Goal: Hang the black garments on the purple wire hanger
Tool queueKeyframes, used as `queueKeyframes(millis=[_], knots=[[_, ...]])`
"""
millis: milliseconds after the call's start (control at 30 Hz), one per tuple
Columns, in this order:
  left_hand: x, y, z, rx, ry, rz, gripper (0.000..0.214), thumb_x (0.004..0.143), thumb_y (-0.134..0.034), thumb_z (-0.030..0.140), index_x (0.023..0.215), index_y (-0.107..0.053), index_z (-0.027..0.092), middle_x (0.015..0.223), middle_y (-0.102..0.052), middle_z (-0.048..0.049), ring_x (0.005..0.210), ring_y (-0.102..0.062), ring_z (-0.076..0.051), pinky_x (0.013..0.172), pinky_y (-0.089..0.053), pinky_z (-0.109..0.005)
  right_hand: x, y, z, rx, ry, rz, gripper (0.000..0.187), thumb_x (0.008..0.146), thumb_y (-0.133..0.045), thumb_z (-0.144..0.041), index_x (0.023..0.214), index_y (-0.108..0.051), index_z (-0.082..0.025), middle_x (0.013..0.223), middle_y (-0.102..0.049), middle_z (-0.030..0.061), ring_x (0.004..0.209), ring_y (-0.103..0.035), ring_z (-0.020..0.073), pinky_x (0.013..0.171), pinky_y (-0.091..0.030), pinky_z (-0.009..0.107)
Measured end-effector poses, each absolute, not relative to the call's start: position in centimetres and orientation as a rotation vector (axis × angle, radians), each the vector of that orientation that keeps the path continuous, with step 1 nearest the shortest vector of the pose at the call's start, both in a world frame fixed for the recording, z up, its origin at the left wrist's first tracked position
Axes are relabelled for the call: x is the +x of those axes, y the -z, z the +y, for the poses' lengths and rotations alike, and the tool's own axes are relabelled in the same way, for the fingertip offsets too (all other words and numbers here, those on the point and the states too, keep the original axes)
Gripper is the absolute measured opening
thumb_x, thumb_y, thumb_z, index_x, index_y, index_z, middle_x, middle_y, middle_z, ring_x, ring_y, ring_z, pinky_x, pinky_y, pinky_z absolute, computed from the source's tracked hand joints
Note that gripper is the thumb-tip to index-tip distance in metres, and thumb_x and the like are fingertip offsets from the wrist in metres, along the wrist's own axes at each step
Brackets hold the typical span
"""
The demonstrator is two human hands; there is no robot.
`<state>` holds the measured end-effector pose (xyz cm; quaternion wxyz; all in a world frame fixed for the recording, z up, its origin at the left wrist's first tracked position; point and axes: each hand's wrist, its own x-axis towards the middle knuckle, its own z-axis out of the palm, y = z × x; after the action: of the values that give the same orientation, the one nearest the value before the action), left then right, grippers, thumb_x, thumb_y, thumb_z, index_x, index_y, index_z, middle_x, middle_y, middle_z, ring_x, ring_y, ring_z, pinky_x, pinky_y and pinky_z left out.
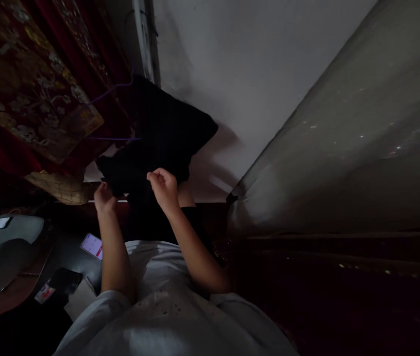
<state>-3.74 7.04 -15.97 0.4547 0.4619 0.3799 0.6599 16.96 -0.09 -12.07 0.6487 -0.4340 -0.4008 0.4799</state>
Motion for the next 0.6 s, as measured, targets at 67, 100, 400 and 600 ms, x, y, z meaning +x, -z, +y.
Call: queueKeyframes(millis=[67, 100, 400, 600], knots=[[-2.3, 18.4, 6.5, 1.102, -1.514, 0.923, 0.042, 0.111, -0.038, 0.039, 0.075, -0.048, 0.022, 0.065, -0.053, 0.0009, 0.082, -0.061, -0.016, 0.100, -0.048, -0.040, 17.9, 13.3, 0.9, -0.978, -1.117, -0.755, 0.028, 0.078, -0.064, -0.044, 0.072, -0.049, -0.021, 0.057, -0.035, -0.0063, 0.047, -0.031, 0.0070, 0.044, -0.024, 0.022], [-1.6, 19.0, 6.4, 1.063, -1.474, 0.910, 0.038, 0.109, -0.042, 0.041, 0.077, -0.049, 0.022, 0.067, -0.055, 0.0007, 0.081, -0.062, -0.016, 0.097, -0.049, -0.040, 18.8, 14.0, 1.5, -0.973, -1.122, -0.664, 0.030, 0.078, -0.063, -0.047, 0.073, -0.046, -0.022, 0.057, -0.033, -0.0070, 0.046, -0.030, 0.0071, 0.043, -0.023, 0.022], [6.0, 16.1, 3.9, 1.240, -1.420, 0.862, 0.027, 0.089, -0.074, 0.044, 0.090, -0.066, 0.019, 0.091, -0.067, -0.0029, 0.087, -0.065, -0.015, 0.087, -0.054, -0.027, 25.2, 19.7, 3.2, -1.139, -1.022, -0.352, 0.039, 0.077, -0.049, -0.049, 0.072, -0.021, -0.023, 0.056, -0.028, -0.0080, 0.046, -0.027, 0.0084, 0.048, -0.030, 0.020], [8.4, 14.3, 1.7, 1.299, -1.413, 0.780, 0.029, 0.093, -0.072, 0.047, 0.097, -0.069, 0.019, 0.099, -0.068, -0.0033, 0.096, -0.066, -0.017, 0.095, -0.054, -0.030, 23.7, 18.7, 1.9, -1.211, -0.847, -0.547, 0.030, 0.066, -0.055, -0.035, 0.093, -0.052, -0.023, 0.098, -0.063, 0.0026, 0.091, -0.060, 0.0160, 0.075, -0.048, 0.026]])
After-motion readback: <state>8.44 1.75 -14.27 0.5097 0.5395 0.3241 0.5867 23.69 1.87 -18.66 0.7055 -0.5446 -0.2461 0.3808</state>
